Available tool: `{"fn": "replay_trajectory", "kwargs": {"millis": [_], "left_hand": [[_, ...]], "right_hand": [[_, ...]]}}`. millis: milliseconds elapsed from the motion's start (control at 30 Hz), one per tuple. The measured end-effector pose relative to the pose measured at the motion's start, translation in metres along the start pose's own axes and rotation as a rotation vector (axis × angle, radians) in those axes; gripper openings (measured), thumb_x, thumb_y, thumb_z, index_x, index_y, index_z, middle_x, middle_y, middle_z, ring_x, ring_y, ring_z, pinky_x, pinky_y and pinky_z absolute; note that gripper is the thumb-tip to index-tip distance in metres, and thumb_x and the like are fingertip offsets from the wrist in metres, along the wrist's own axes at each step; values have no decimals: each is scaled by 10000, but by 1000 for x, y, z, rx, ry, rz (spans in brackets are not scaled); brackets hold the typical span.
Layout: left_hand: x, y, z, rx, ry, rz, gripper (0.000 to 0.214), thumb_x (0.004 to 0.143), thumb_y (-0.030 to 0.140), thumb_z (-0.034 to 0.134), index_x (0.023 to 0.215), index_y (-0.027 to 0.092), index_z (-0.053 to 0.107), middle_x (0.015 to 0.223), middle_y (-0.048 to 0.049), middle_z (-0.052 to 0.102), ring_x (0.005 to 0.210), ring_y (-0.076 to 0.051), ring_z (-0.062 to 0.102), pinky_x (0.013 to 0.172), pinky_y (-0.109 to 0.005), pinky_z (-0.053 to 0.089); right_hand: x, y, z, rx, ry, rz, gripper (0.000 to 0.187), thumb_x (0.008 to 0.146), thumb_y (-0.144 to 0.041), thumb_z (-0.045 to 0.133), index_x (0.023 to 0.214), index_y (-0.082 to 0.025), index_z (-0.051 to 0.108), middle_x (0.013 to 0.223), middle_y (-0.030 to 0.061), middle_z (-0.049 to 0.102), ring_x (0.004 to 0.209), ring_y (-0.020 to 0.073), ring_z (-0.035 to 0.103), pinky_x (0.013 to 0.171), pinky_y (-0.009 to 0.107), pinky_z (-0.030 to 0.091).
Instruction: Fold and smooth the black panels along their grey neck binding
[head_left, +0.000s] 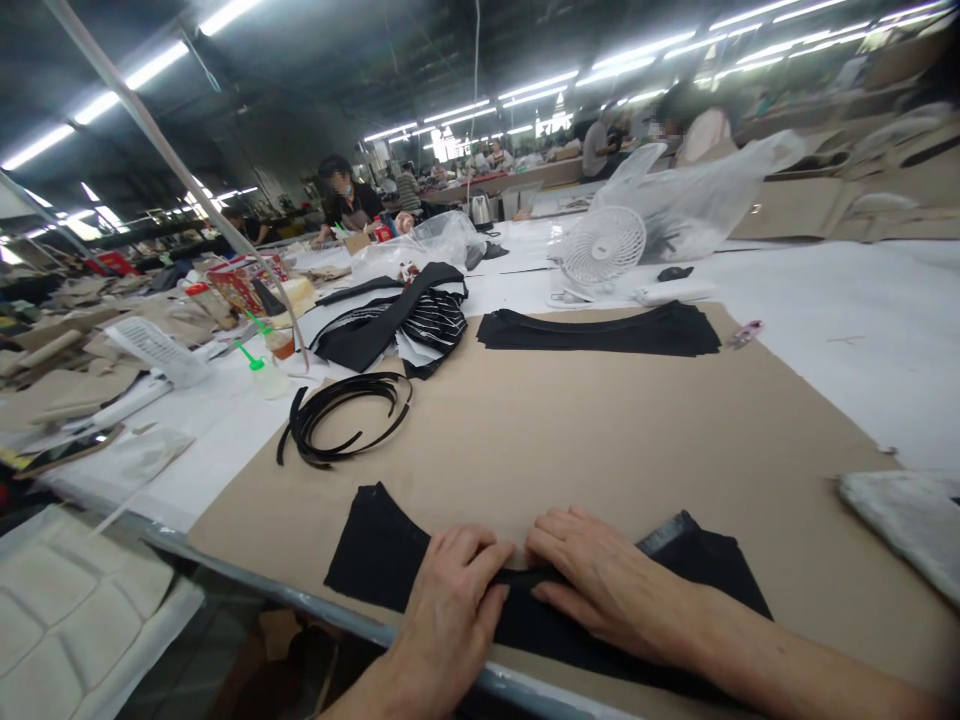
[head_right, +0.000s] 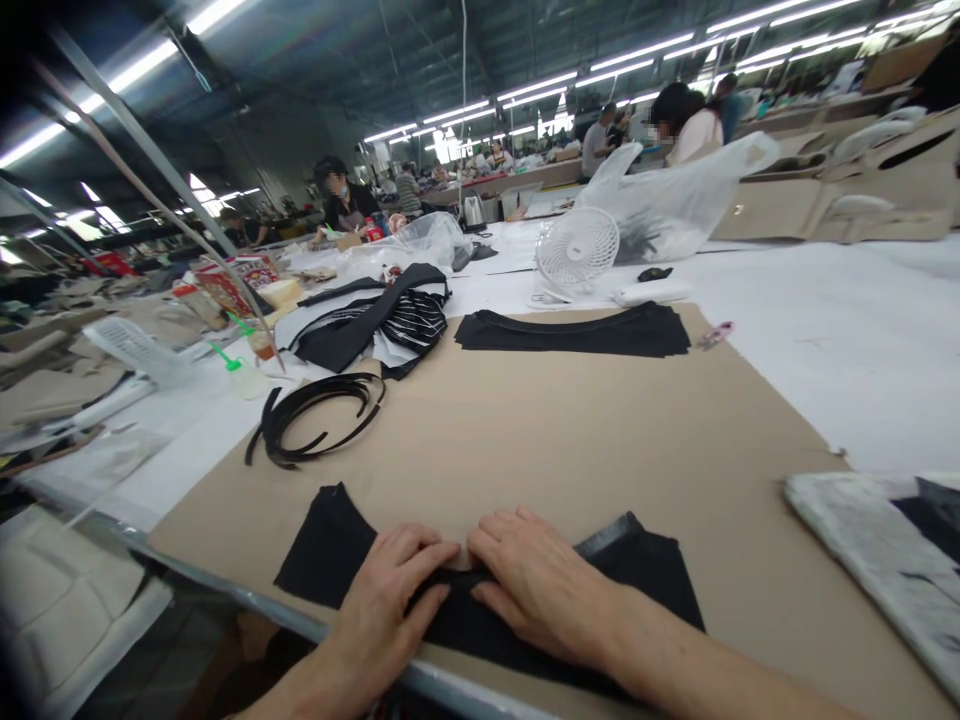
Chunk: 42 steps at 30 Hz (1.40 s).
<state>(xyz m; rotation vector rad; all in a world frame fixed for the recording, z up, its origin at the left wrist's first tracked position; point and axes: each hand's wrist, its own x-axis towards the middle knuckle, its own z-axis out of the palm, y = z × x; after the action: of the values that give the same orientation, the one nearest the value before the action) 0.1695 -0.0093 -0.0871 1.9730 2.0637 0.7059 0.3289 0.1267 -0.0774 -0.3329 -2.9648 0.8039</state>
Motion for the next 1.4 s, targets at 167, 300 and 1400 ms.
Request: {"fn": "replay_trajectory", "kwargs": {"millis": [167,300,1400], "left_hand": [[12,12,9,-117,-71,-36,439,729,-39,437,958,246,680,892,-18,638,881,-201,581,820,-342,477],[17,14,6,-191,-89,-70,512,661,-59,416,939,253,712,868,-17,648,860,-189,598,794,-302,493],[7,44,36,-7,51,22,433,800,22,459,1168,214,583,1049,-63,618,965,-237,552,866,-430,466]], "right_hand": [[0,3,-5,8,-23,7,112,812,-204,650,848,-195,545,922,23,573,914,212,515,849,380,381],[-1,5,-9,28,-26,28,127,786,-211,664,843,-198,552,944,26,565,928,213,511,825,357,380],[-39,21,-7,-58,55,-49,137,857,-154,581,975,-202,529,981,39,572,932,226,512,877,401,390]]}}
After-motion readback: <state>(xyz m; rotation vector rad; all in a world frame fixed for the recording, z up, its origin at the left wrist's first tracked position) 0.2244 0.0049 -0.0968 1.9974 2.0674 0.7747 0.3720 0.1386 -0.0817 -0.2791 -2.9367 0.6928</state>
